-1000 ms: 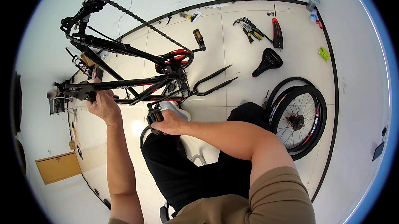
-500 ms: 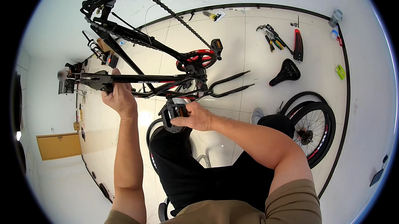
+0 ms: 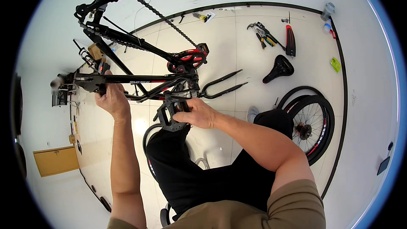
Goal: The person assembles a bicycle by attaching the chain to the crankset and rear derailleur, rotating the pedals to route the chain, and making adjustments to the drivetrain. The person uses hands and a small tool to secure and align components.
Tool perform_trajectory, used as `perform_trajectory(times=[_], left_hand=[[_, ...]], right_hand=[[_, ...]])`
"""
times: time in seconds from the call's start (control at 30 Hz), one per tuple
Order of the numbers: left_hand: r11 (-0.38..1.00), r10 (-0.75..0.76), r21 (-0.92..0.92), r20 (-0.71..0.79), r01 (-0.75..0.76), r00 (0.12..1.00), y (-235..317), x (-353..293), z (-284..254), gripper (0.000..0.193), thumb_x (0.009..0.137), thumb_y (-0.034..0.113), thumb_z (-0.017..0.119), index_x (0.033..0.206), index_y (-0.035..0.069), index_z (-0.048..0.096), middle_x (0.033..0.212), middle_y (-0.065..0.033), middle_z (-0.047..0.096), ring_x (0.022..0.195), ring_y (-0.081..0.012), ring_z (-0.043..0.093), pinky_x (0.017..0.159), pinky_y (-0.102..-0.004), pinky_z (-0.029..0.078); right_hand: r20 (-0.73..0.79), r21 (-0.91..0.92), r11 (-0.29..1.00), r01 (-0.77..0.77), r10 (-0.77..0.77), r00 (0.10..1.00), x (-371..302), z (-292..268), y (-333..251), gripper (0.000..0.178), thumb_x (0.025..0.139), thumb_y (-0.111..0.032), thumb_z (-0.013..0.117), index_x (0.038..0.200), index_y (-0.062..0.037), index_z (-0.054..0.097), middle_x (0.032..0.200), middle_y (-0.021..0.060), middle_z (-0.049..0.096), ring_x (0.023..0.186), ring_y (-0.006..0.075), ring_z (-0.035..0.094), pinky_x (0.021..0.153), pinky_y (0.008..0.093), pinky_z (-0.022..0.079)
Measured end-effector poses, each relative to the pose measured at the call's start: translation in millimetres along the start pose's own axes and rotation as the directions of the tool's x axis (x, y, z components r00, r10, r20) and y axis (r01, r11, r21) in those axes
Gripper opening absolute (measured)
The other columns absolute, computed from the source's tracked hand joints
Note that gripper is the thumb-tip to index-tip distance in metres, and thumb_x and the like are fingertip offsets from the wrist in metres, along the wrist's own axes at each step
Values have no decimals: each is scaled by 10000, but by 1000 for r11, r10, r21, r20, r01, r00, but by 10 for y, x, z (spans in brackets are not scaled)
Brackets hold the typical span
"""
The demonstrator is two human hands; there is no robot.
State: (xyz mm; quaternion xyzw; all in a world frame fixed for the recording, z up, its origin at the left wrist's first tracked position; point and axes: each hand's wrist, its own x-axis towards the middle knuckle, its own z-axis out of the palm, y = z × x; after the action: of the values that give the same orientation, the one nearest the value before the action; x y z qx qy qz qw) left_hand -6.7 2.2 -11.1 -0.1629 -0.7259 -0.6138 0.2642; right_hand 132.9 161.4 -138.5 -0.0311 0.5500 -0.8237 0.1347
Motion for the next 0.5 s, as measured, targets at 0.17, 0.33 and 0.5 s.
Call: perform_trajectory(times=[0.17,0.33,0.5], left_hand=[[1000,-4,0,-3,4,1000,-40,19,-29,119,937,-16,565,966,-66,669,629,9,560,495,-31,437,446,-198,321],[1000,6,17,0,-6,1000,-50,16,-42,137,937,-16,569,1002,-78,672,633,5,563,497,-33,440,444,-197,320],[1000,16,20,2,-16,1000,-70,25,-74,139,946,0,577,1004,-89,667,635,4,563,506,-32,446,441,-195,315]], right_hand=[[-57,27,999,24,-22,998,-38,-22,15,229,839,-279,684,777,-62,643,689,-34,553,650,74,506,566,267,415],[-56,-45,991,-126,123,991,-66,-114,-219,379,907,-376,664,852,-4,716,761,19,658,739,85,554,682,261,445],[-435,-15,977,-214,187,881,239,-585,-248,483,945,-425,605,782,23,684,736,82,669,586,134,603,564,276,506]])
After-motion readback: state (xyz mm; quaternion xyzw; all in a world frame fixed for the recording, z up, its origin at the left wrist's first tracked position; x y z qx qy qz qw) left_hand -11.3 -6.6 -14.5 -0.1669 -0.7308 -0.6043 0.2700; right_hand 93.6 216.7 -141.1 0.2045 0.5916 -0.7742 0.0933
